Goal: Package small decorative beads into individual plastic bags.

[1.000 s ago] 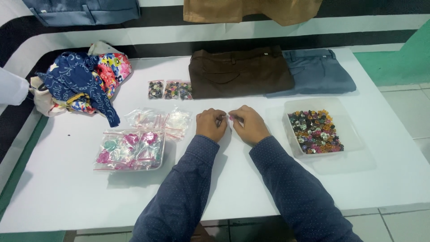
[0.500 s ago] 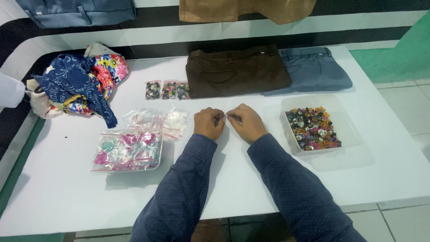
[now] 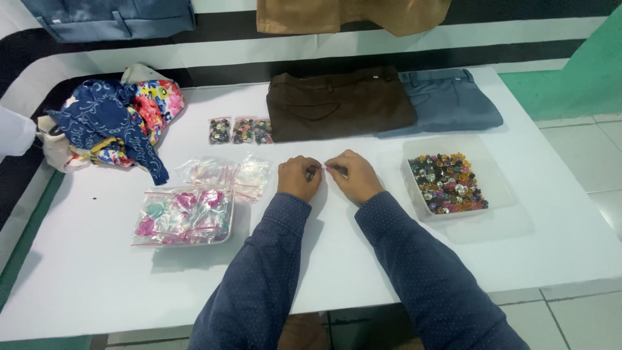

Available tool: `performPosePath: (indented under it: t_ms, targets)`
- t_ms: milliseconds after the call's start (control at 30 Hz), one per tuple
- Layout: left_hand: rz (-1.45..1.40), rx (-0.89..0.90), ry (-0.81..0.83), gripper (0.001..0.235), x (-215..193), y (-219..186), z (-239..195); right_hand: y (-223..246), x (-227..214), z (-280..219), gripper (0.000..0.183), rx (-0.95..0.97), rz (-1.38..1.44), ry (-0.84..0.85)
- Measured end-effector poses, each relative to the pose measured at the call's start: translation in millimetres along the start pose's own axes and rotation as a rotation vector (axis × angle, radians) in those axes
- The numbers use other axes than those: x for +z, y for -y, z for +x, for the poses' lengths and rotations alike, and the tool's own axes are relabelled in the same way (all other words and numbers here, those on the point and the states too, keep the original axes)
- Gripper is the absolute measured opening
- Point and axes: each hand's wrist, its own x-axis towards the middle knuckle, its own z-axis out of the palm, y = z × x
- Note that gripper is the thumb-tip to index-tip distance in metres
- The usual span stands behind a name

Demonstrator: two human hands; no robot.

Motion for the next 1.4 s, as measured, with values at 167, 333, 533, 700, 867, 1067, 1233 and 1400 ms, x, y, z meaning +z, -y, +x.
performPosePath:
  t_ms: [167,333,533,700,867,1067,1233,1400]
  targets:
    - [0.024,0.000,0.007,0.019,0.1,-0.1,1.2,-2.2,0.0,2.5,0.024,-0.026,0.014,-0.022]
    - [0.014,-0.009,0.019,0.019,-1.4,-0.9,-4.0,-10.8,8.4,4.6,0.024,-0.035,0.000,-0.037]
    - [-0.011,0.119,-0.078,0.017,15.9,18.5,4.6,-36.0,22.9,13.6,0.024,-0.117,0.006,-0.124]
    - [-0.115,0.177,-0.235,0.016,22.2,21.8,6.9,-29.8,18.9,4.2,0.028,-0.089,0.041,-0.136]
    - [-0.131,0.298,-0.373,0.028,15.7,2.4,-7.7,-26.4,13.3,-5.5,0.039,-0.111,0.007,-0.120]
    - [-0.111,0.548,-0.571,0.043,16.4,-31.9,-24.6,19.0,-37.1,-47.0,0.033,-0.145,-0.010,-0.091]
    - [-0.115,0.657,-0.540,0.044,29.2,-52.4,-35.8,-6.7,-107.3,-82.0,0.032,-0.214,0.031,-0.119]
    - [-0.056,0.725,-0.356,0.041,26.8,-86.3,-47.5,-65.9,-168.6,-98.0,0.036,0.239,-0.341,-0.089]
